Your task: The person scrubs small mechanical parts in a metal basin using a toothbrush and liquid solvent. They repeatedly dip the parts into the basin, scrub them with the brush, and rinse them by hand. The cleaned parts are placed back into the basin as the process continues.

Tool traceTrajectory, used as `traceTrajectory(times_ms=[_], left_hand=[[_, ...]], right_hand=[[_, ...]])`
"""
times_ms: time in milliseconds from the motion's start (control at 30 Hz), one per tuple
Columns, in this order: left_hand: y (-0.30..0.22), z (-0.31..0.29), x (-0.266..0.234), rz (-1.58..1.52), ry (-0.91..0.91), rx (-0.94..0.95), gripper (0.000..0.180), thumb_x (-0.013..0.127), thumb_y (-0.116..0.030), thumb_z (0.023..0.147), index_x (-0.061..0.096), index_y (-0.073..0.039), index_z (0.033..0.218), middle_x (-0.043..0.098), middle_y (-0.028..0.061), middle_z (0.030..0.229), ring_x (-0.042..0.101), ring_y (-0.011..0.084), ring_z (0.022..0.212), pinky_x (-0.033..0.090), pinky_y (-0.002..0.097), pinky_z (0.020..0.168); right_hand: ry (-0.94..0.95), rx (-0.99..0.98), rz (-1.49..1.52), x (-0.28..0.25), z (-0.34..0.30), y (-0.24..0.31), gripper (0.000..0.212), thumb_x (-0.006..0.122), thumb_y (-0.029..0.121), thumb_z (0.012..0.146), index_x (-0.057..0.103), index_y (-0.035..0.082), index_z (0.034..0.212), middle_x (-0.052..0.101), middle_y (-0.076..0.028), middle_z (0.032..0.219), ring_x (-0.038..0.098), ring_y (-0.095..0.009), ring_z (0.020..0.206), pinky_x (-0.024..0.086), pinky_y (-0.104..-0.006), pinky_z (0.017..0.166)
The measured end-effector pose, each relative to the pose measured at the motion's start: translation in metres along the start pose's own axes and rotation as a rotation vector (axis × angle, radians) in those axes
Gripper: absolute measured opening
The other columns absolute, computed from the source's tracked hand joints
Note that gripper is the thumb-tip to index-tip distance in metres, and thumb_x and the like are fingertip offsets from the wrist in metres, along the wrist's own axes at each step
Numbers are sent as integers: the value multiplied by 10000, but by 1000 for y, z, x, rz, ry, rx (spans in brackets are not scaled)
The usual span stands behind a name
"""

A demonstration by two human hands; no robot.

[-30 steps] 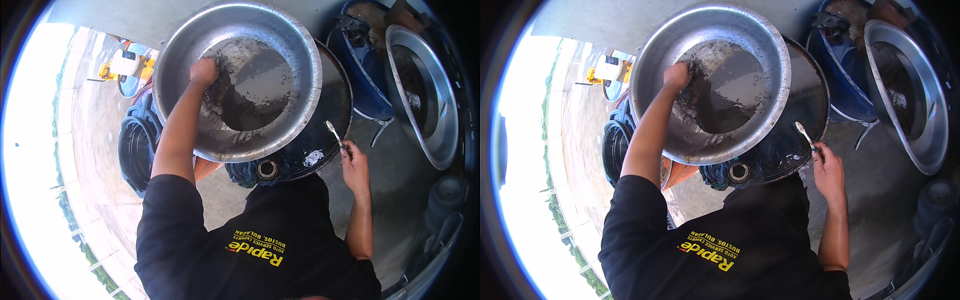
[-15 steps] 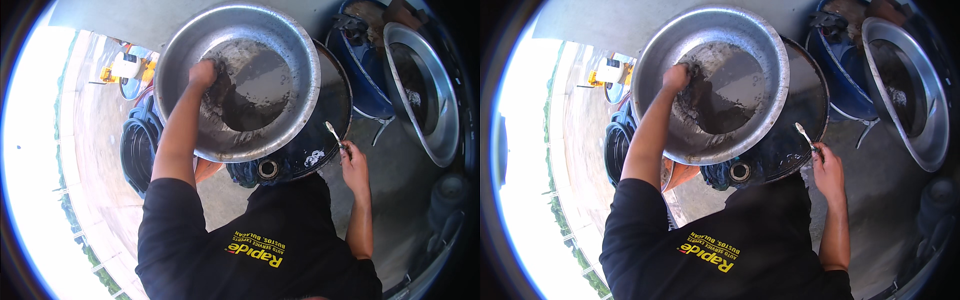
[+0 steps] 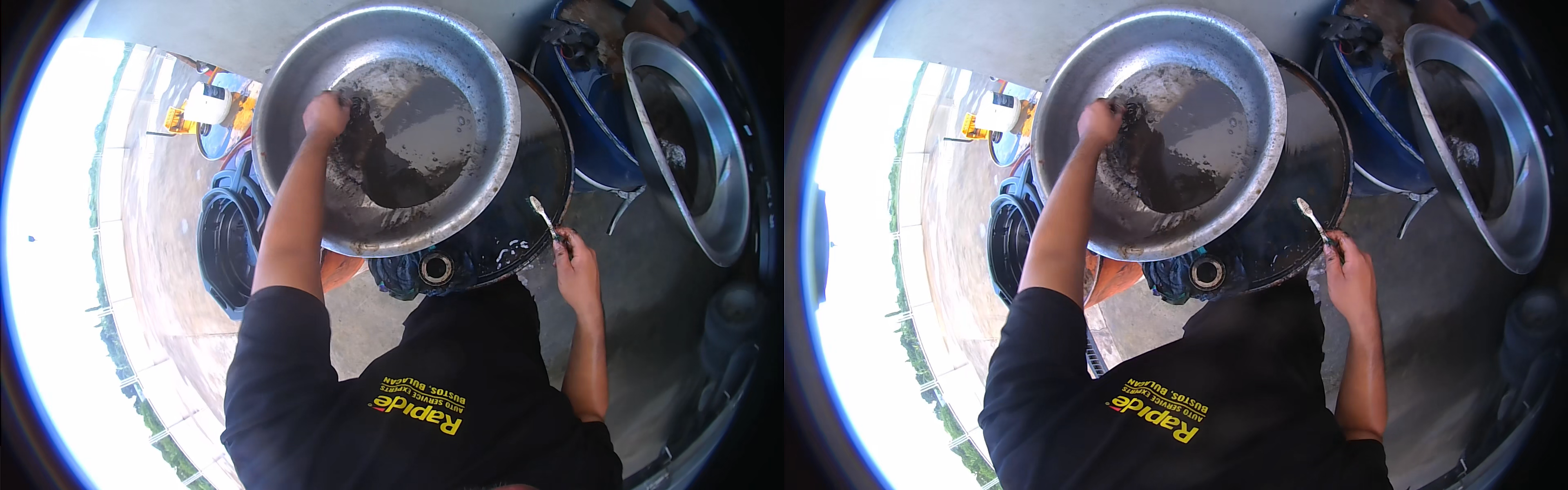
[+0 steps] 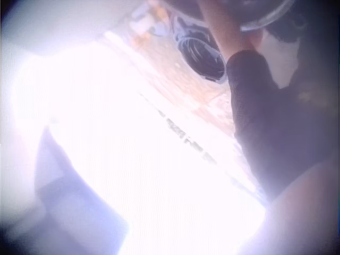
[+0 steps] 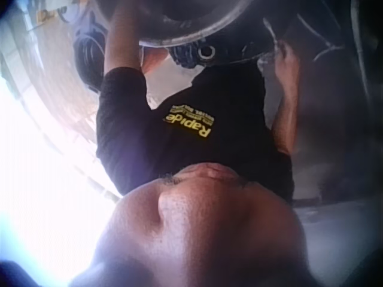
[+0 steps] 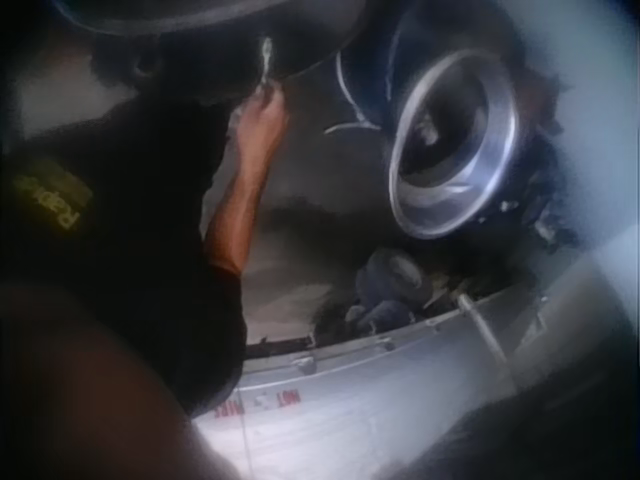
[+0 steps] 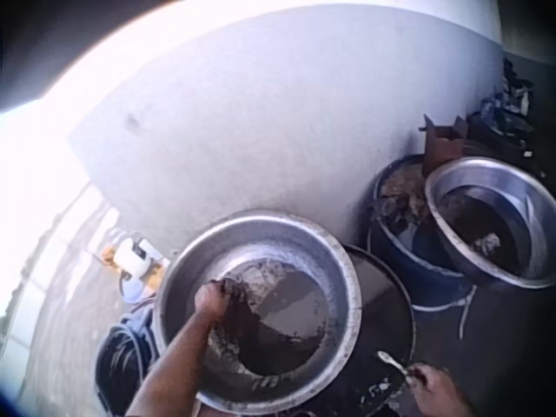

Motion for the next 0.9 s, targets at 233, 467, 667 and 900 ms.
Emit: traceTrajectory(times_ms=[233, 467, 667, 900], left_hand=[[31, -37, -68, -1185, -146, -198, 321, 764, -293, 977, 768, 16, 1061, 754, 56, 872, 645, 156, 679, 527, 320, 641], [-19, -141, -83, -2126, 103, -309, 295, 674, -382, 1050, 686, -104, 1149, 766, 75, 1084, 727, 244, 946, 571, 405, 828], [-56, -200, -81, -2272, 77, -422, 354, 711, -463, 1018, 683, -142, 1166, 754, 61, 1085, 724, 221, 944, 589, 410, 814], [-47, -227, -62, -2233, 95, -180, 266, 673, -316, 1025, 700, -77, 1137, 757, 93, 1083, 731, 209, 956, 582, 342, 782]], right_hand=[[-28, 23, 20, -9, -5, -6, 209, 596, 75, 1040, 668, -8, 1217, 639, -114, 742, 603, -210, 641, 488, -372, 650], [-13, -32, 23, -11, 4, 12, 204, 596, 89, 1058, 667, -20, 1214, 632, -65, 747, 589, -142, 647, 482, -335, 632], [-18, -179, 29, -11, 14, 51, 219, 619, 113, 1064, 666, -25, 1227, 657, -54, 794, 595, -118, 664, 492, -306, 641], [30, -300, -12, 6, 24, 91, 238, 631, 129, 1064, 669, -23, 1243, 672, -59, 829, 614, -124, 680, 503, -302, 656]])
Point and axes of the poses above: each hand's wrist, its own z-axis towards the middle knuckle, its own x-axis out of the palm, y = z × x, the point moved 4 cm from there along z, towards the middle knuckle
